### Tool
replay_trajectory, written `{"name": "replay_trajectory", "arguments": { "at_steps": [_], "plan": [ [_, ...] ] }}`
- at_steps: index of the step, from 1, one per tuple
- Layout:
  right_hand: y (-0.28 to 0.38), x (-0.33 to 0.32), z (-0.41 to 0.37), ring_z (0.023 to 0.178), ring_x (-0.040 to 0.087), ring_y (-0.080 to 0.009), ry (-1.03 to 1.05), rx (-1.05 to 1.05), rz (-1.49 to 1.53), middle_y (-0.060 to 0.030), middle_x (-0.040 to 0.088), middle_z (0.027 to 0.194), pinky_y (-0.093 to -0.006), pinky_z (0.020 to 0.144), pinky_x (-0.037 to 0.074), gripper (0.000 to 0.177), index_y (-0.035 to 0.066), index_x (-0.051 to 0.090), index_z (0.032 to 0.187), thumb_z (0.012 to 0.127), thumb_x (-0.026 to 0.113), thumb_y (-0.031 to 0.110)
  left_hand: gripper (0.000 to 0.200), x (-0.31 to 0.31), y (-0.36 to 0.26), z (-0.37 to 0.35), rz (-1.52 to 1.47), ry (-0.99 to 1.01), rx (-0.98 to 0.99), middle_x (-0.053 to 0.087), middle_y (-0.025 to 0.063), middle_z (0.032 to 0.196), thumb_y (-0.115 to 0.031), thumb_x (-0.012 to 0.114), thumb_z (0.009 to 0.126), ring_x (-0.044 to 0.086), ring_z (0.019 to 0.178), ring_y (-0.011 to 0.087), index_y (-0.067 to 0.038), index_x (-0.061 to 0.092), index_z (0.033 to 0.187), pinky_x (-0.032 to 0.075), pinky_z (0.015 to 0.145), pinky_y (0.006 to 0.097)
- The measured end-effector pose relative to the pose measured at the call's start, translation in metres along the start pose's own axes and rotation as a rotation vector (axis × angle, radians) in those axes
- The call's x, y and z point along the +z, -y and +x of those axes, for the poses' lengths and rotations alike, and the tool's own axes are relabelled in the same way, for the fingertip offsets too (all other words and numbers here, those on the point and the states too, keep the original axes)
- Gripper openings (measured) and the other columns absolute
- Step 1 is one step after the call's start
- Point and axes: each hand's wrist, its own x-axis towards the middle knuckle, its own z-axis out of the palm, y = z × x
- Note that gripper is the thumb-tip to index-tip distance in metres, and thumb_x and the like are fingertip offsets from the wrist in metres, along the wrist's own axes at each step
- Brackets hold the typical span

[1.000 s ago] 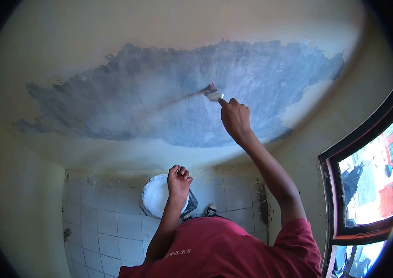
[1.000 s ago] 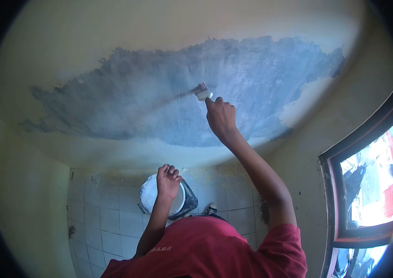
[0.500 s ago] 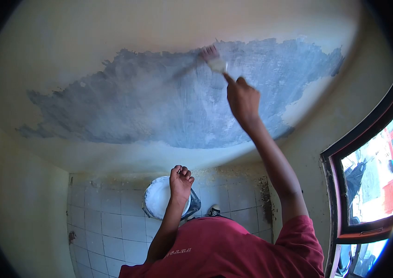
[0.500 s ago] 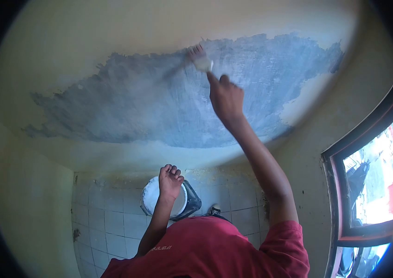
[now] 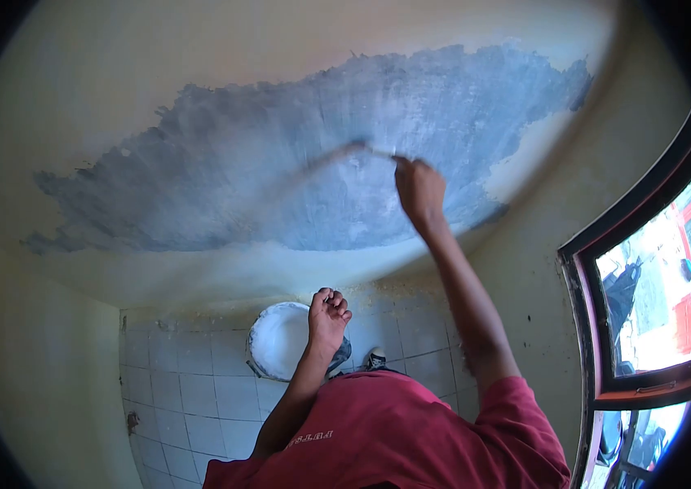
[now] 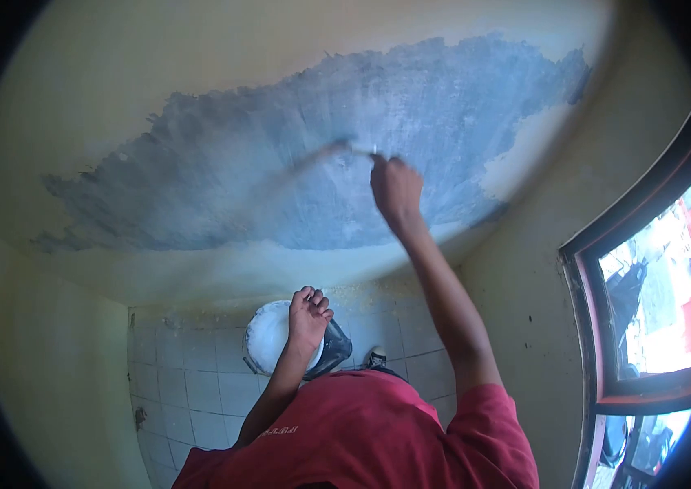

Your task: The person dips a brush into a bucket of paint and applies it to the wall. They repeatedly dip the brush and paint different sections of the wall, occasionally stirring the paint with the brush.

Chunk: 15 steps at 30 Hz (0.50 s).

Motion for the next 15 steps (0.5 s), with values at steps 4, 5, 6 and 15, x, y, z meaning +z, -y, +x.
{"name": "replay_trajectory", "arguments": {
  "at_steps": [4,5,6,15],
  "plan": [
    [0.008,-0.058,0.037,0.062,0.061,-0.0326,-0.289,-0.048,0.133,-0.0109,0.061,0.074,-0.0443,0.055,0.048,0.022,0.018,0.07,0.103,0.084,0.059,0.015,0.015,0.003,0.002,-0.002,-0.003,0.002,0.014,0.047,-0.0022,0.071,-0.023,0.058,0.089,0.044,0.061,0.0115,-0.015,0.05,0.08,0.038,0.056,0.0276],
    [0.011,-0.06,0.037,0.061,0.061,-0.0319,-0.397,-0.047,0.196,-0.01,0.061,0.074,-0.0438,0.054,0.047,0.023,0.019,0.069,0.104,0.084,0.06,0.015,0.014,0.004,0.002,-0.004,-0.007,0.001,0.019,0.047,-0.0021,0.071,-0.023,0.057,0.089,0.044,0.061,0.0115,-0.015,0.05,0.08,0.038,0.056,0.0276],
    [0.013,-0.057,0.032,0.061,0.061,-0.0319,-0.392,-0.044,0.195,-0.01,0.061,0.074,-0.0438,0.054,0.047,0.023,0.019,0.069,0.104,0.084,0.06,0.015,0.014,0.004,0.002,-0.004,-0.007,-0.003,0.015,0.047,-0.0021,0.071,-0.023,0.057,0.089,0.044,0.061,0.0115,-0.015,0.05,0.08,0.038,0.056,0.0276],
    [-0.006,0.07,-0.08,0.064,0.063,-0.0373,0.162,0.122,0.073,-0.0162,0.062,0.073,-0.0485,0.057,0.048,0.017,0.014,0.065,0.099,0.086,0.055,0.015,0.013,-0.003,0.002,-0.007,-0.018,-0.009,0.049,0.047,-0.0021,0.071,-0.022,0.057,0.089,0.043,0.061,0.0117,-0.015,0.05,0.08,0.037,0.057,0.0276]
  ]
}}
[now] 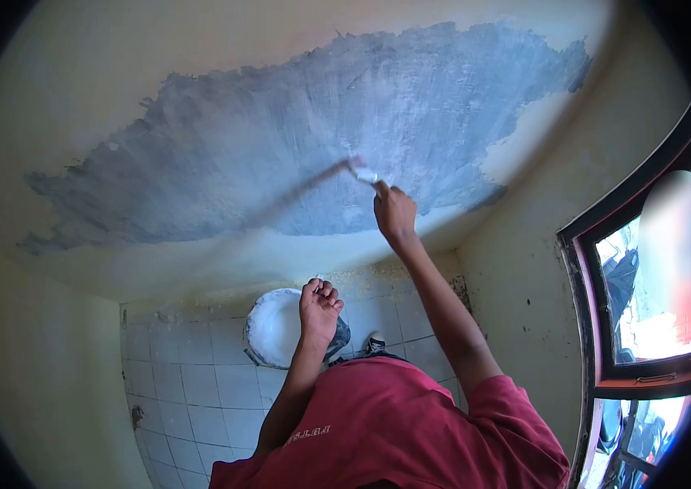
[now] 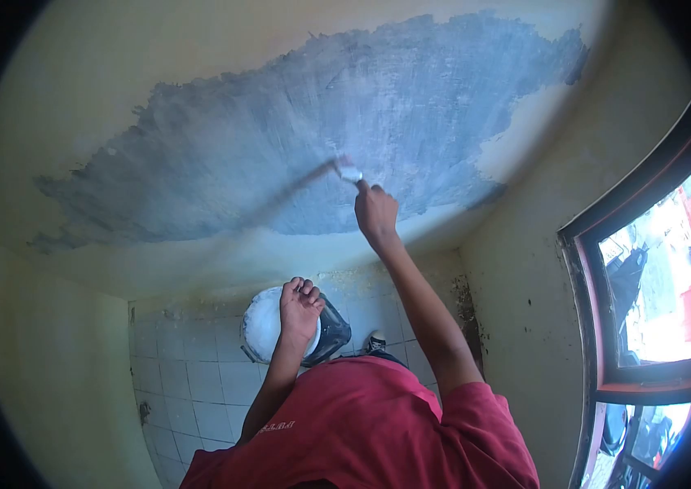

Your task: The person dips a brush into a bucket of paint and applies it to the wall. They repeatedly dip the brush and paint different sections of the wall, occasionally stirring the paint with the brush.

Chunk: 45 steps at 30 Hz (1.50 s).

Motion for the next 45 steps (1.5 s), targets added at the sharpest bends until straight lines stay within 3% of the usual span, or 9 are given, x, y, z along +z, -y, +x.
{"name": "replay_trajectory", "arguments": {
  "at_steps": [8,10,13,17,25,31,37,42,45],
  "plan": [
    [-0.012,-0.024,-0.054,0.073,0.065,-0.0378,0.107,0.214,0.535,-0.0173,0.068,0.082,-0.0442,0.066,0.051,0.017,0.002,0.063,0.092,0.076,0.069,0.003,0.014,-0.007,0.003,0.0,-0.015,-0.026,0.004,0.046,-0.0025,0.071,-0.022,0.058,0.088,0.042,0.061,0.0118,-0.015,0.049,0.08,0.036,0.056,0.0277],
    [-0.017,-0.036,-0.056,0.071,0.068,-0.0319,-0.192,-0.067,0.473,-0.0165,0.069,0.079,-0.0377,0.065,0.052,0.018,0.0,0.064,0.089,0.074,0.073,0.001,0.015,-0.006,0.004,0.001,-0.015,-0.023,-0.01,0.046,-0.0026,0.071,-0.022,0.058,0.088,0.042,0.061,0.0118,-0.015,0.049,0.079,0.036,0.056,0.0275],
    [-0.019,-0.076,-0.054,0.069,0.069,-0.0265,-0.057,0.155,0.615,-0.0155,0.069,0.077,-0.033,0.062,0.052,0.018,0.0,0.065,0.088,0.075,0.076,0.004,0.015,-0.007,0.007,0.003,-0.003,-0.004,-0.031,0.047,-0.0028,0.072,-0.023,0.058,0.088,0.043,0.062,0.0115,-0.015,0.049,0.079,0.035,0.056,0.0275],
    [-0.033,-0.124,-0.046,0.068,0.069,-0.019,-0.272,0.08,0.525,-0.0132,0.07,0.077,-0.0293,0.06,0.052,0.02,0.0,0.068,0.088,0.074,0.08,0.007,0.016,-0.008,0.016,0.018,0.0,0.023,-0.082,0.047,-0.0034,0.072,-0.025,0.059,0.088,0.043,0.063,0.0112,-0.016,0.049,0.079,0.034,0.056,0.0276],
    [-0.073,-0.202,-0.003,0.073,0.068,-0.0103,-0.469,0.15,0.843,-0.0078,0.072,0.08,-0.0221,0.066,0.053,0.018,-0.002,0.07,0.092,0.075,0.077,0.0,0.016,0.024,0.04,0.044,0.048,0.024,-0.135,0.043,-0.0042,0.071,-0.023,0.058,0.088,0.042,0.061,0.0103,-0.016,0.047,0.078,0.035,0.055,0.0256],
    [-0.11,-0.229,0.066,0.073,0.069,-0.0123,-0.624,-0.128,0.498,-0.0082,0.072,0.082,-0.0223,0.065,0.053,0.019,0.0,0.071,0.091,0.073,0.079,0.001,0.017,0.056,0.066,0.075,-0.006,0.006,-0.035,0.044,-0.0042,0.071,-0.023,0.059,0.088,0.043,0.062,0.0104,-0.016,0.047,0.078,0.035,0.056,0.0258],
    [-0.144,-0.222,0.118,0.081,0.071,-0.0225,-0.8,-0.676,0.276,-0.0134,0.07,0.095,-0.0308,0.067,0.057,0.024,0.004,0.07,0.095,0.073,0.076,-0.003,0.016,0.085,0.104,0.114,0.018,0.014,-0.027,0.046,-0.0037,0.071,-0.024,0.059,0.086,0.042,0.063,0.0113,-0.016,0.048,0.077,0.033,0.057,0.0272],
    [-0.16,-0.198,0.135,0.081,0.069,-0.0229,-0.614,-0.76,0.285,-0.0111,0.065,0.092,-0.0326,0.062,0.056,0.018,0.002,0.056,0.076,0.072,0.072,-0.006,0.016,0.097,0.132,0.136,0.008,0.009,-0.003,0.045,-0.0035,0.071,-0.025,0.058,0.087,0.042,0.063,0.011,-0.016,0.048,0.078,0.033,0.057,0.0271],
    [-0.181,-0.158,0.126,0.077,0.066,-0.0231,-0.424,-0.696,0.243,-0.007,0.061,0.09,-0.0352,0.061,0.054,0.019,0.004,0.053,0.077,0.073,0.071,-0.003,0.016,0.105,0.144,0.135,-0.001,-0.017,-0.001,0.043,-0.004,0.071,-0.023,0.058,0.088,0.04,0.061,0.0105,-0.016,0.047,0.078,0.034,0.056,0.0259]
  ]
}}
